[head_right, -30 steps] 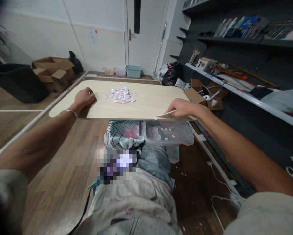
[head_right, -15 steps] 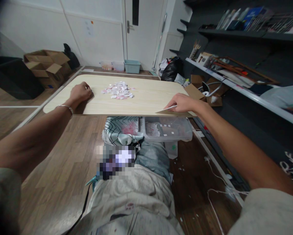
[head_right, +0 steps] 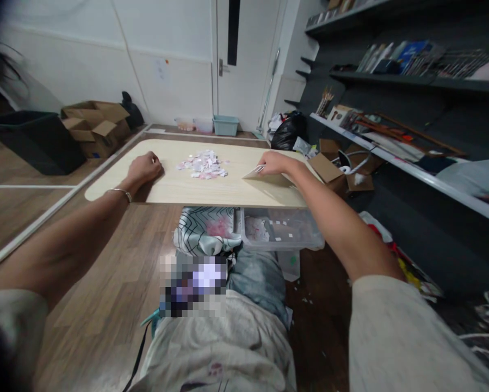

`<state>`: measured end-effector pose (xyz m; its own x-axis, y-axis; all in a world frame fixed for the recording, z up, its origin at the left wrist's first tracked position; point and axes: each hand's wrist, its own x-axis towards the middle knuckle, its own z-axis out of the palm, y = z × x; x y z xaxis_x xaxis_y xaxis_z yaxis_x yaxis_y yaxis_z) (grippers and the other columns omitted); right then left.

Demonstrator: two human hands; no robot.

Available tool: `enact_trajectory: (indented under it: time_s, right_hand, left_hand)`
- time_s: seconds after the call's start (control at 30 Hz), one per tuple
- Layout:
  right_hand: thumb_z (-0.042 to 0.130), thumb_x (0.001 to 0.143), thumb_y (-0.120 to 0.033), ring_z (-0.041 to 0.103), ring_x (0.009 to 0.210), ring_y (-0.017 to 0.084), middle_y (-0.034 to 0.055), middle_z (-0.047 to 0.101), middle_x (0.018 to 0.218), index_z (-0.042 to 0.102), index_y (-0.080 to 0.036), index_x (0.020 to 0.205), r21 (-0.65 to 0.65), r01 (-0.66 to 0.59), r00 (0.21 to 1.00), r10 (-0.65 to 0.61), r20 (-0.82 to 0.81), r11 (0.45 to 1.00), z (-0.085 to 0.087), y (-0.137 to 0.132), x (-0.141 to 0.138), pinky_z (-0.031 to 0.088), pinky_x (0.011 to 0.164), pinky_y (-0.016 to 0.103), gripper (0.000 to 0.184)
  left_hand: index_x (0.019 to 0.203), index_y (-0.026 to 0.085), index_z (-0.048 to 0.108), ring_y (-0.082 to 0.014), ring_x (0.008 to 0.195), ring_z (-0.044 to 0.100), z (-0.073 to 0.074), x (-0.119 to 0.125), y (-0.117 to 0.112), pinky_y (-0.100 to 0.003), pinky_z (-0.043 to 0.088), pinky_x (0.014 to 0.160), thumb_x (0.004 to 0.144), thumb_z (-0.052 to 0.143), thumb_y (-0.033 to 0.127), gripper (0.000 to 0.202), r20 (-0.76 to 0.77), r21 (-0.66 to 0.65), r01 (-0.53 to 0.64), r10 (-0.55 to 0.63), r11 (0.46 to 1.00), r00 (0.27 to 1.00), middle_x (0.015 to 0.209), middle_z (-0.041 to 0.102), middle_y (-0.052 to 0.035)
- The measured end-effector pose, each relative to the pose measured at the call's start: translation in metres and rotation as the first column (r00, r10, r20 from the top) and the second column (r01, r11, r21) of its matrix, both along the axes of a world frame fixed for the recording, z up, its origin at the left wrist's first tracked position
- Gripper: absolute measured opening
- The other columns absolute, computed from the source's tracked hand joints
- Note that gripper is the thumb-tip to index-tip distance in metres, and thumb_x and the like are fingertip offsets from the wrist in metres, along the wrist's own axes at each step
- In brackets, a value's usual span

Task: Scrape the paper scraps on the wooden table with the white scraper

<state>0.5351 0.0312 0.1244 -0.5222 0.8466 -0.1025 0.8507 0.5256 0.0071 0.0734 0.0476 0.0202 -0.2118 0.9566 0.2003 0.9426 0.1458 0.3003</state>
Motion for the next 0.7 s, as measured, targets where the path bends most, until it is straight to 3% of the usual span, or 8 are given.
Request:
enact_trajectory:
  time_s: [0.07, 0.2, 0.37, 0.53, 0.7]
  right_hand:
    - [0.078, 0.082, -0.041, 0.068, 0.08, 0.021, 0.0044, 0.082, 0.08, 0.097, -0.013, 0.097, -0.027, 0.101, 0.994, -0.1, 0.037, 0.995, 0.009, 0.004, -0.016, 0.043, 0.072, 0.029, 0.037]
    - [0.081, 0.077, -0.037, 0.068, 0.081, 0.021, 0.008, 0.083, 0.083, 0.095, -0.011, 0.094, -0.042, 0.141, 0.985, -0.135, 0.112, 0.989, 0.022, -0.002, -0.041, 0.043, 0.072, 0.029, 0.035]
    - [0.077, 0.075, -0.031, 0.068, 0.08, 0.022, 0.0091, 0.084, 0.084, 0.093, -0.011, 0.091, -0.048, 0.072, 0.988, -0.065, 0.137, 0.996, 0.024, -0.007, -0.051, 0.042, 0.071, 0.03, 0.03]
    - [0.08, 0.074, -0.032, 0.072, 0.086, 0.023, 0.008, 0.085, 0.087, 0.087, -0.015, 0.081, -0.108, 0.02, 1.0, -0.019, 0.011, 0.994, 0.027, 0.005, -0.059, 0.048, 0.076, 0.027, 0.02]
    - [0.078, 0.078, -0.034, 0.062, 0.078, 0.02, 0.0033, 0.074, 0.074, 0.084, -0.014, 0.079, -0.103, -0.032, 0.999, 0.032, -0.004, 0.994, 0.025, 0.011, -0.076, 0.043, 0.073, 0.029, 0.021]
  left_hand:
    - [0.14, 0.013, 0.079, -0.0432, 0.128, 0.078, 0.001, 0.001, -0.002, -0.045, 0.059, 0.099, 0.107, 0.05, 0.031, 0.048, -0.012, -0.001, 0.017, -0.017, 1.0, 1.0, 0.136, 0.085, -0.028]
    - [0.136, 0.014, 0.081, -0.0426, 0.125, 0.081, 0.0, 0.0, -0.002, -0.044, 0.058, 0.094, 0.105, 0.052, 0.03, 0.045, -0.011, 0.009, 0.042, -0.042, 0.999, 0.999, 0.136, 0.086, -0.0286]
    - [0.134, 0.014, 0.081, -0.0444, 0.125, 0.081, -0.004, -0.001, 0.002, -0.045, 0.058, 0.094, 0.103, 0.055, 0.029, 0.043, 0.016, 0.021, 0.053, -0.054, 0.998, 0.998, 0.136, 0.086, -0.0297]
    - [0.133, 0.015, 0.08, -0.0428, 0.128, 0.081, -0.006, -0.002, 0.004, -0.044, 0.058, 0.096, 0.107, 0.052, 0.029, 0.041, 0.016, 0.017, 0.053, -0.053, 0.998, 0.998, 0.137, 0.087, -0.0285]
    - [0.135, 0.015, 0.081, -0.043, 0.128, 0.081, -0.007, -0.005, 0.007, -0.045, 0.059, 0.098, 0.105, 0.057, 0.029, 0.041, 0.031, 0.019, 0.049, -0.05, 0.999, 0.998, 0.137, 0.087, -0.0276]
